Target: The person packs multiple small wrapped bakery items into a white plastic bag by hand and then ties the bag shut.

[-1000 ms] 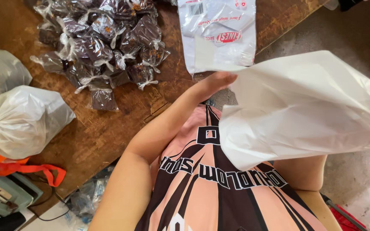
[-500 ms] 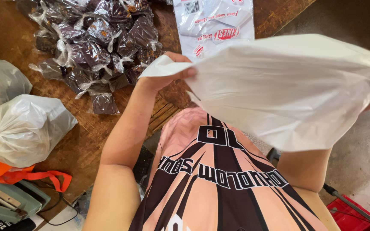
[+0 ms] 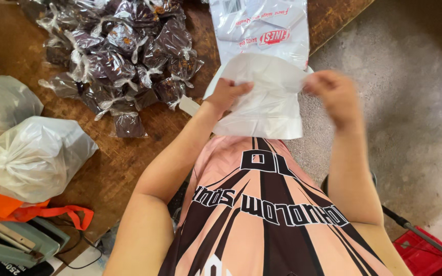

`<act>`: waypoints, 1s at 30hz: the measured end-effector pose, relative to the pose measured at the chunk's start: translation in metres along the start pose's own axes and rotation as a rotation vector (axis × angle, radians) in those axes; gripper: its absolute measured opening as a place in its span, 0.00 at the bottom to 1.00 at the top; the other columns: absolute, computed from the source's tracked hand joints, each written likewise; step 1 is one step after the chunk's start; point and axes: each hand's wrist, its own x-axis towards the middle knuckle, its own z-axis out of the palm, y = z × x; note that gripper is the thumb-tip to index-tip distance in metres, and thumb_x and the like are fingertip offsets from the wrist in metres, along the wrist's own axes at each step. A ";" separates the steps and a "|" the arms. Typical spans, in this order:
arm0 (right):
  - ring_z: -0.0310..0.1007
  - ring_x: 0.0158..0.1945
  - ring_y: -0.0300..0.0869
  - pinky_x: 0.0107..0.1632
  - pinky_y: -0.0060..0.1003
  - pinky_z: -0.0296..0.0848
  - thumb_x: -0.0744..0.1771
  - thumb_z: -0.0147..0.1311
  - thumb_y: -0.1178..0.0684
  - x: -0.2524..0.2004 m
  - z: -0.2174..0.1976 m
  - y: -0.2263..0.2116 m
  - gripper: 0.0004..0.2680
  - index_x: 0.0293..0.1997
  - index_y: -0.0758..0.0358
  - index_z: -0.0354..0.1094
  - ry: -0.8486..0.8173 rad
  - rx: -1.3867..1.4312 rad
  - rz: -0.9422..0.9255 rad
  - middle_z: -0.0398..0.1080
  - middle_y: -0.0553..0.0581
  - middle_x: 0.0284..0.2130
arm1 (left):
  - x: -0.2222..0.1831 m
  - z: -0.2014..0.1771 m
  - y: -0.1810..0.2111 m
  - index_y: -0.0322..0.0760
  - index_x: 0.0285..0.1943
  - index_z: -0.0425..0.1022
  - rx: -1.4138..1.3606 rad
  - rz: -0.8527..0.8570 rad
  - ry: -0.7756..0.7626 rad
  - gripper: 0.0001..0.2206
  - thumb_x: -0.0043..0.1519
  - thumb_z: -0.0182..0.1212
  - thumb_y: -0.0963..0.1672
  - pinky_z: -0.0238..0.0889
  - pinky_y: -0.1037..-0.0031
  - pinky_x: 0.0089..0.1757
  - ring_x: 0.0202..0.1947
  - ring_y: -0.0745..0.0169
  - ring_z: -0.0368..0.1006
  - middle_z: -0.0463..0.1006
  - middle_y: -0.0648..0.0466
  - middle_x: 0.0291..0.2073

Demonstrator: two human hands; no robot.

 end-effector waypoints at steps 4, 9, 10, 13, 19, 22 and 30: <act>0.74 0.47 0.40 0.47 0.35 0.74 0.68 0.57 0.54 -0.004 0.071 -0.009 0.11 0.54 0.68 0.72 -0.134 -0.091 -0.191 0.73 0.56 0.45 | -0.006 0.025 0.004 0.26 0.49 0.79 0.344 0.200 -0.093 0.20 0.56 0.74 0.48 0.70 0.72 0.33 0.32 0.66 0.75 0.82 0.49 0.35; 0.75 0.46 0.38 0.48 0.34 0.76 0.71 0.56 0.52 0.010 0.080 -0.014 0.09 0.53 0.67 0.72 -0.171 0.136 -0.038 0.76 0.55 0.44 | -0.033 0.043 0.044 0.31 0.37 0.83 0.710 0.368 -0.199 0.14 0.54 0.69 0.48 0.68 0.72 0.31 0.25 0.69 0.78 0.83 0.49 0.24; 0.75 0.46 0.38 0.48 0.34 0.76 0.71 0.56 0.52 0.005 0.080 -0.016 0.09 0.53 0.67 0.72 -0.169 0.136 -0.038 0.76 0.55 0.44 | -0.038 0.045 0.051 0.30 0.35 0.83 0.674 0.379 -0.117 0.14 0.54 0.69 0.49 0.67 0.71 0.29 0.23 0.68 0.77 0.82 0.49 0.22; 0.73 0.50 0.40 0.49 0.34 0.75 0.71 0.60 0.55 -0.025 0.079 -0.025 0.12 0.58 0.71 0.67 0.254 -0.168 -0.505 0.69 0.59 0.52 | -0.049 0.045 0.067 0.31 0.33 0.83 0.630 0.390 0.023 0.16 0.54 0.70 0.50 0.66 0.70 0.27 0.21 0.66 0.77 0.82 0.49 0.21; 0.75 0.37 0.33 0.34 0.26 0.70 0.68 0.60 0.52 -0.037 0.091 -0.040 0.13 0.56 0.66 0.69 0.038 0.276 0.020 0.73 0.49 0.42 | -0.065 0.057 0.065 0.34 0.37 0.84 0.735 0.543 0.156 0.16 0.54 0.71 0.51 0.68 0.65 0.29 0.24 0.55 0.79 0.81 0.48 0.23; 0.74 0.40 0.31 0.38 0.28 0.76 0.68 0.60 0.53 -0.029 0.100 -0.037 0.12 0.55 0.65 0.70 0.022 0.412 0.048 0.74 0.48 0.39 | -0.075 0.064 0.070 0.35 0.38 0.84 0.871 0.611 0.192 0.15 0.55 0.72 0.51 0.70 0.63 0.32 0.28 0.50 0.79 0.81 0.47 0.26; 0.75 0.46 0.37 0.53 0.35 0.76 0.71 0.59 0.56 -0.015 0.080 -0.021 0.07 0.51 0.68 0.73 -0.156 0.434 -0.146 0.75 0.52 0.42 | -0.089 0.032 0.104 0.40 0.41 0.80 0.775 0.409 -0.245 0.16 0.53 0.73 0.51 0.73 0.67 0.34 0.29 0.59 0.82 0.84 0.48 0.31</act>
